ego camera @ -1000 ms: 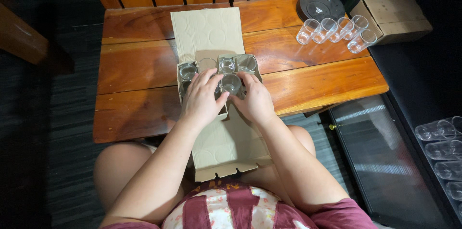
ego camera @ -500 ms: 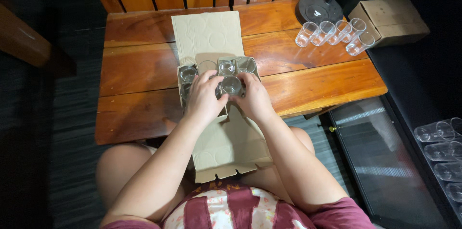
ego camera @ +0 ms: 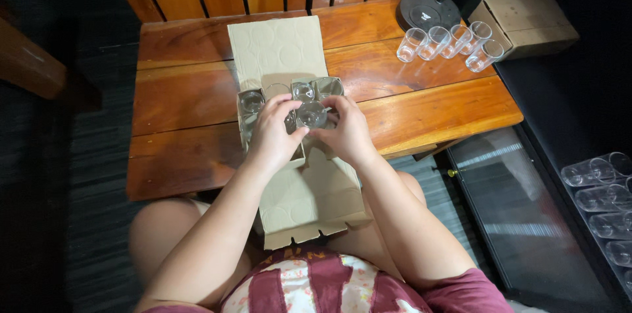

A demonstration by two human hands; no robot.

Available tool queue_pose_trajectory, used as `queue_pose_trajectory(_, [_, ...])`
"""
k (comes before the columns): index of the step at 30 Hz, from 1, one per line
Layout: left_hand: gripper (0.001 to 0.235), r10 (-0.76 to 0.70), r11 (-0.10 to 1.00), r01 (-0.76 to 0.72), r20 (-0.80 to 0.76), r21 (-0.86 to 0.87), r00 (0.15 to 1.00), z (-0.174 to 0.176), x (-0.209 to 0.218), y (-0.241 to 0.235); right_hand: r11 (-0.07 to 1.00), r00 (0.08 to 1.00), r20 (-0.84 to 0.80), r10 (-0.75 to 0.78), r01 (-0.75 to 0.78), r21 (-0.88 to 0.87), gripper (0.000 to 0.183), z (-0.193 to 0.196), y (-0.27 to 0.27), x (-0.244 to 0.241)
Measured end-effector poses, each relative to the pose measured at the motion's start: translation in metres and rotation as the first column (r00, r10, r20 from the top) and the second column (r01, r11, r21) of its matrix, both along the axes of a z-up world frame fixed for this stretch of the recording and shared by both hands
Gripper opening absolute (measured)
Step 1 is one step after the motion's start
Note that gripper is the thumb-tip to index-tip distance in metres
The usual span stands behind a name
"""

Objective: The person opens a cardboard box on a wooden bench and removes small clear glasses one by one, placing them on the bench surface. The person continues to unpack the glasses from the box and arrange them in a row on the bench.

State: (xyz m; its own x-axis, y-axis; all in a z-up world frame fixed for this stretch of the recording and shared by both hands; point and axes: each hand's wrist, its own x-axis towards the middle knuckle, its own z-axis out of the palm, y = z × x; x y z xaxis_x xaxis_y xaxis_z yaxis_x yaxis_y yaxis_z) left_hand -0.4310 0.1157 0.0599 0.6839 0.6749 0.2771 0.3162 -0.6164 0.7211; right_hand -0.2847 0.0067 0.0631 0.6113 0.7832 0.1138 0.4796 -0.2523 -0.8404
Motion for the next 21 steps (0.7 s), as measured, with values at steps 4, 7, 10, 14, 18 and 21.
queue_pose_trajectory(4, [0.056, -0.041, 0.998, 0.045, 0.076, -0.048, 0.996, 0.023, -0.004, -0.007, 0.993, 0.968, -0.246, 0.040, -0.011, 0.117, 0.070, 0.006, -0.007, 0.002])
queue_pose_trajectory(7, [0.057, -0.079, 0.987, 0.092, 0.103, -0.130, 0.991, 0.032, -0.005, -0.011, 0.979, 0.944, -0.322, 0.070, -0.004, 0.203, 0.068, 0.015, -0.013, 0.002])
queue_pose_trajectory(10, [0.060, -0.103, 0.943, 0.154, 0.182, -0.294, 0.978, 0.040, -0.003, -0.018, 0.961, 0.918, -0.374, 0.131, -0.024, 0.276, 0.068, 0.018, -0.018, 0.005])
queue_pose_trajectory(14, [0.060, -0.119, 0.911, 0.191, 0.211, -0.366, 0.970, 0.045, 0.009, -0.023, 0.948, 0.915, -0.366, 0.168, -0.048, 0.316, 0.069, 0.016, -0.023, 0.017])
queue_pose_trajectory(18, [0.061, -0.158, 0.893, 0.242, 0.237, -0.380, 0.958, 0.050, 0.022, -0.028, 0.943, 0.937, -0.315, 0.151, -0.042, 0.329, 0.069, 0.009, -0.031, 0.035])
queue_pose_trajectory(21, [0.061, -0.169, 0.888, 0.262, 0.263, -0.379, 0.950, 0.049, 0.039, -0.031, 0.939, 0.943, -0.305, 0.133, -0.022, 0.344, 0.068, 0.009, -0.039, 0.042])
